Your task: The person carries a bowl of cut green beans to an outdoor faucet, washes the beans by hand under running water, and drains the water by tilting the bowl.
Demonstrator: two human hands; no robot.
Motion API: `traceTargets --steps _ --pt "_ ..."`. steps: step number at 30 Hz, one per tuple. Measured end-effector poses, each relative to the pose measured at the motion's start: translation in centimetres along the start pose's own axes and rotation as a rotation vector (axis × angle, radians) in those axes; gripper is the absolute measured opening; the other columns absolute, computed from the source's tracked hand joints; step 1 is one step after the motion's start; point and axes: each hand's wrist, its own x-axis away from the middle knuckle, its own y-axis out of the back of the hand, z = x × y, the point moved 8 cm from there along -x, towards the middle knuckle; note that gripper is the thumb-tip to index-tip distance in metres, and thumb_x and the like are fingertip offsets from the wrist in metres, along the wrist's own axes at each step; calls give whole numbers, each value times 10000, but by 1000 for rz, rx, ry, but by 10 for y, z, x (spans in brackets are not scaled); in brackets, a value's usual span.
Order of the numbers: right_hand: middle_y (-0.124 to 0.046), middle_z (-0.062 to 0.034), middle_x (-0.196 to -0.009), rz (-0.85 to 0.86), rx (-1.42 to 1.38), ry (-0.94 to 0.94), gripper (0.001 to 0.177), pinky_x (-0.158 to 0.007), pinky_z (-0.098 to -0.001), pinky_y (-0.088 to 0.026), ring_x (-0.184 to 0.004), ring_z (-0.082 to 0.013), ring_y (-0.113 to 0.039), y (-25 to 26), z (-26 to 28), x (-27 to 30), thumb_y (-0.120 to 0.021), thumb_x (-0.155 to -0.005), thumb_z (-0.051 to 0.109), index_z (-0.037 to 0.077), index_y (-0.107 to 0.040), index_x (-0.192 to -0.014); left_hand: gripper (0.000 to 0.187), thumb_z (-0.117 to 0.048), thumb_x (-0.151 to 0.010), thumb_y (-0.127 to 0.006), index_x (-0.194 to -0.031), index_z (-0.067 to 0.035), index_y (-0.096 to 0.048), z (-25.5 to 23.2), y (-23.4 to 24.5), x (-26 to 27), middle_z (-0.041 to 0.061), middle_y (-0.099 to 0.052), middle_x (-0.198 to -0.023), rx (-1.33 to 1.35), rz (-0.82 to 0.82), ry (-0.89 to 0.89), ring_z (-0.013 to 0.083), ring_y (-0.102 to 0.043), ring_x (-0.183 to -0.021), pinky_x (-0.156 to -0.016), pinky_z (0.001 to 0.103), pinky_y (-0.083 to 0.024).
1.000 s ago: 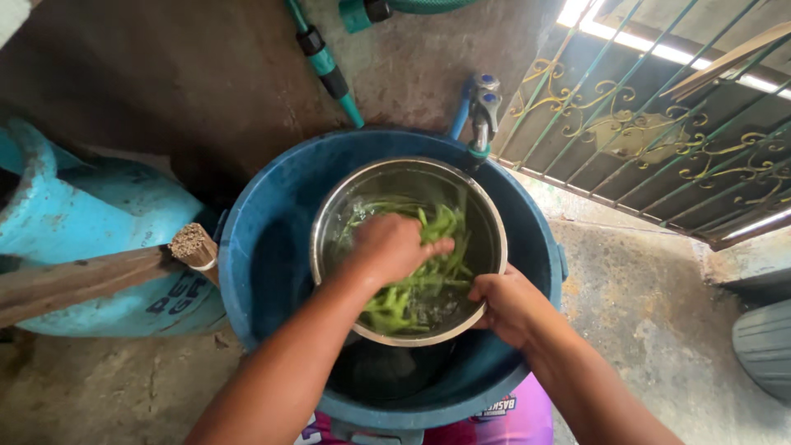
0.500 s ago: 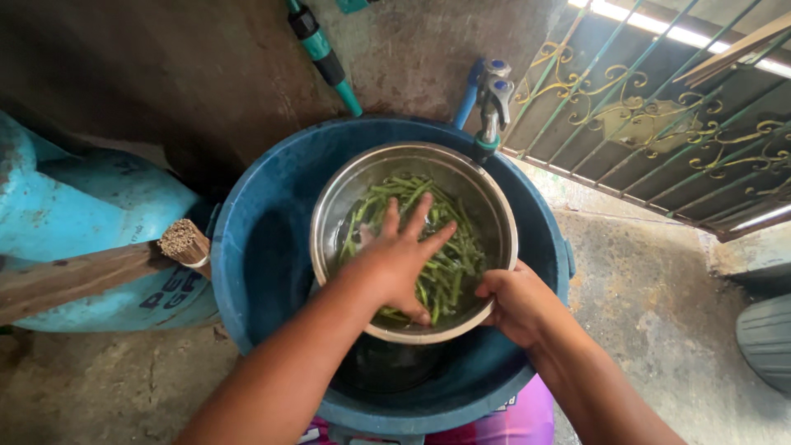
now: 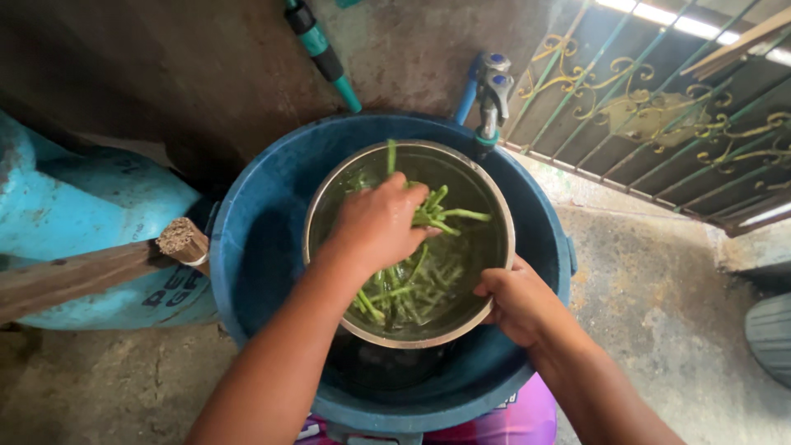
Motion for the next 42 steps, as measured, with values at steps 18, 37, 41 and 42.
traceTargets --steps 18,37,41,42 --pt "-669 -124 -831 -2 -1 -21 473 -427 -363 -522 -572 -262 -657 8 -10 -6 -490 -702 -104 42 -625 -1131 356 -261 -976 -635 -1316 -165 -675 1 -64 10 132 -747 -1206 -274 377 -15 339 -704 -1154 -965 483 -560" --pt "-654 -123 -810 42 45 57 449 -383 -320 -451 -520 -222 -607 4 -4 -3 -508 -725 -94 18 -633 -1141 567 -448 -1000 -675 -1422 -110 -504 -1 -69 37 281 -507 -1429 43 132 224 489 -632 -1132 -938 549 -543" --pt "-685 -138 -849 0 2 -12 466 -464 -377 -581 -598 -265 -696 4 -7 -1 -459 -711 -107 28 -615 -1129 463 -308 -996 -580 -1437 -184 -509 -12 -47 13 203 -686 -1212 -212 355 0 424 -692 -1122 -893 529 -573" --pt "-677 -147 -841 42 9 15 443 -428 -363 -540 -574 -272 -674 2 -5 -2 -476 -726 -98 10 -617 -1132 606 -441 -976 -615 -1475 -133 -458 -12 -31 7 215 -724 -1151 -157 338 44 416 -712 -1102 -897 528 -573"
